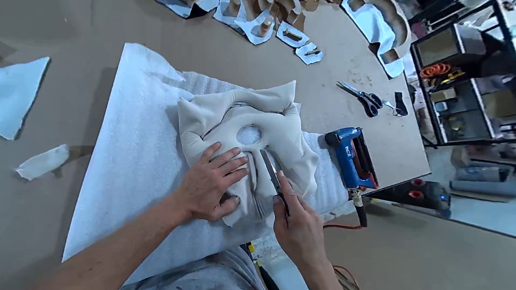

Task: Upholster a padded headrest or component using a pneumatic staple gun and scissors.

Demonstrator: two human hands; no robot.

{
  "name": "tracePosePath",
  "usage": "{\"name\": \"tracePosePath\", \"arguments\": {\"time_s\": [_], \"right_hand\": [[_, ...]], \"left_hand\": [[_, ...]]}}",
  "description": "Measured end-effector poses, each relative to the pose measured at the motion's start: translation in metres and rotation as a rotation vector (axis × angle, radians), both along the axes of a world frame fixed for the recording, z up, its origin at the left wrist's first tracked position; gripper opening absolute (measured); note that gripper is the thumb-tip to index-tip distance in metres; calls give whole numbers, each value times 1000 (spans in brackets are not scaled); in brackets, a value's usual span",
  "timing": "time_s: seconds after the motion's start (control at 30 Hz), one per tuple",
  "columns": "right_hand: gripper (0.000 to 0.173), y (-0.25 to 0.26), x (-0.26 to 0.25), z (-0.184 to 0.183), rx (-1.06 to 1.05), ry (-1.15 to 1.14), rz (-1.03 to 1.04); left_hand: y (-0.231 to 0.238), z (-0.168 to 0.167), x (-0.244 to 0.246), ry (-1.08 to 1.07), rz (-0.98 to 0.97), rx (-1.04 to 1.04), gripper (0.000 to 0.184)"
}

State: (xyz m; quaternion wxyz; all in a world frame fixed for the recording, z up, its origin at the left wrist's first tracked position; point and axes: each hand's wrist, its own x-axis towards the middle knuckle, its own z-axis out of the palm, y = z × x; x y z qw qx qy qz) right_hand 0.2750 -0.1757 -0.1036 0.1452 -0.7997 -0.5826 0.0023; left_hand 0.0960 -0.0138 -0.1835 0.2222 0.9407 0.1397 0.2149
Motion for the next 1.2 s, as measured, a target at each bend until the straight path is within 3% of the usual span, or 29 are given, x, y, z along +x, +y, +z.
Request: {"name": "tracePosePath", "arguments": {"time_s": [0.7, 1.2], "right_hand": [[45, 10, -8, 9, -174, -74, 51], [45, 8, -1, 4, -156, -20, 55]], "left_hand": [[1, -2, 5, -62, 64, 10, 55], [1, -4, 6, -84, 70, -2, 52]]}}
